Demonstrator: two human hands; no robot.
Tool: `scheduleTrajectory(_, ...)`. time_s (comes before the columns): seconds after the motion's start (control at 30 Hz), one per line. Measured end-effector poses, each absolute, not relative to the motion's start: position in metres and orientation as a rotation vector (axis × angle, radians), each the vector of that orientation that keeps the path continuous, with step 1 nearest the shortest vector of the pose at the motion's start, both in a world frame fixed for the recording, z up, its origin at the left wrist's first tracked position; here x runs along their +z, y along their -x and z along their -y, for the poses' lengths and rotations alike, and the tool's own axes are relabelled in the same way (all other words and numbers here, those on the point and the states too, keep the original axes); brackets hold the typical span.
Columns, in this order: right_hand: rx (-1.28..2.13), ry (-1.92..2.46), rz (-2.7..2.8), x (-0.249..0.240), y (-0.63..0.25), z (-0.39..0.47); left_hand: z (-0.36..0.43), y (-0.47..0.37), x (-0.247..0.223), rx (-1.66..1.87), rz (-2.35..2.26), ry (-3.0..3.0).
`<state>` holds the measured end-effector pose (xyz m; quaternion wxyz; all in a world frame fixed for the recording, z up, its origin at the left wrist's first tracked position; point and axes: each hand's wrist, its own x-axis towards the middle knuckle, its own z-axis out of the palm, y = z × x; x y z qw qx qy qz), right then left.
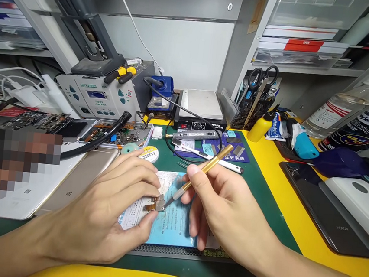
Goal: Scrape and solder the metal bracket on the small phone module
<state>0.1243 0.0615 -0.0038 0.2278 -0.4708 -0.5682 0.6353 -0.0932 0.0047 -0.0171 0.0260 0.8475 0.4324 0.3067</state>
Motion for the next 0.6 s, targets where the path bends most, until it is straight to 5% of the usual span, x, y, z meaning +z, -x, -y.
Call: scheduleTrajectory(0.6,1.804,1.254,1.483,-0.0061,-0.1268,-0.0610,-0.0021,0.0948,-0.0174,0.934,-1.325,-2.638)
